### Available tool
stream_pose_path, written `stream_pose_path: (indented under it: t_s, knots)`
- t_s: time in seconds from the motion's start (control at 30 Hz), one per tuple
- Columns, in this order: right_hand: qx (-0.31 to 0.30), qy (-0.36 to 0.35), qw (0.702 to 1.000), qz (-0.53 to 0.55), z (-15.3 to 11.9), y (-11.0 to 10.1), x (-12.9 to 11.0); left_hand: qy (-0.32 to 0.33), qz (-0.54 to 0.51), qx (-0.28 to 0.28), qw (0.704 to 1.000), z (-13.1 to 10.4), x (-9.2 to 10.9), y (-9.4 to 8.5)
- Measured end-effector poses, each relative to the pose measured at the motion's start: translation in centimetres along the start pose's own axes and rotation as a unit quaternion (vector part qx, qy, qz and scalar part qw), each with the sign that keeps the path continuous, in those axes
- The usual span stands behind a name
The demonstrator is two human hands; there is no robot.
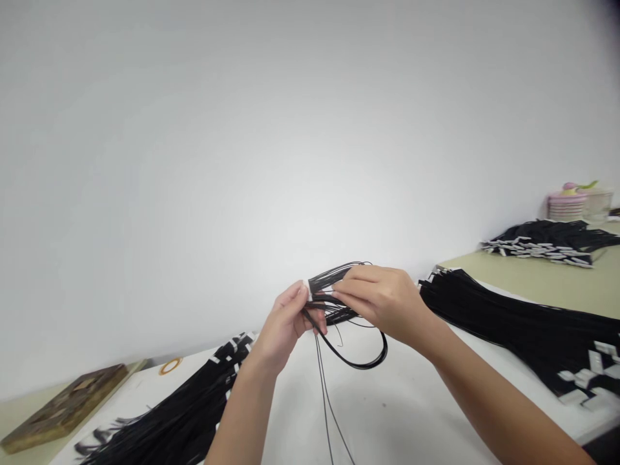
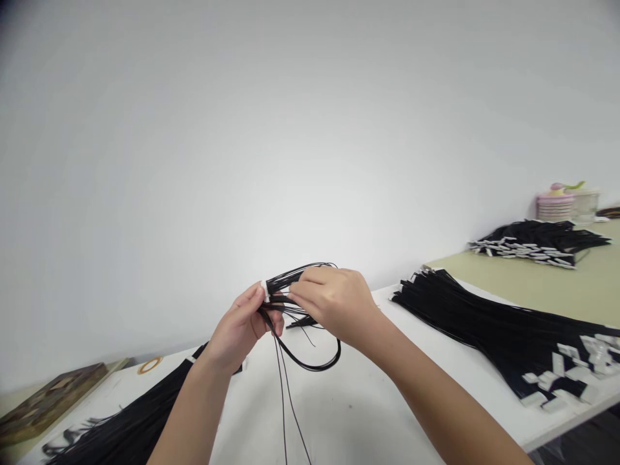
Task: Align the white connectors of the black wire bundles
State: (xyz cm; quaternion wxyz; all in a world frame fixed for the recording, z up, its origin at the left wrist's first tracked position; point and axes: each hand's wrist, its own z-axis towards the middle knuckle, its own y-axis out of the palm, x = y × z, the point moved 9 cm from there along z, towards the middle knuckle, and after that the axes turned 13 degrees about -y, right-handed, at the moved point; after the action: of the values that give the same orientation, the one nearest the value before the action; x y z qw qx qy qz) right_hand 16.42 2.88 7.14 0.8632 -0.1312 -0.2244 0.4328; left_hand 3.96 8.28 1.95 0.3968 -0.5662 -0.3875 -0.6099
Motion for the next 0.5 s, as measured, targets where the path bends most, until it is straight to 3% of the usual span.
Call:
stream_pose_path:
  t_s: [0.5]
  knots:
    - [0.029,-0.022,0.999,0.014,0.08,0.40,-0.25,0.000,-0.034,-0.010,0.999,0.02,-0.28,0.30]
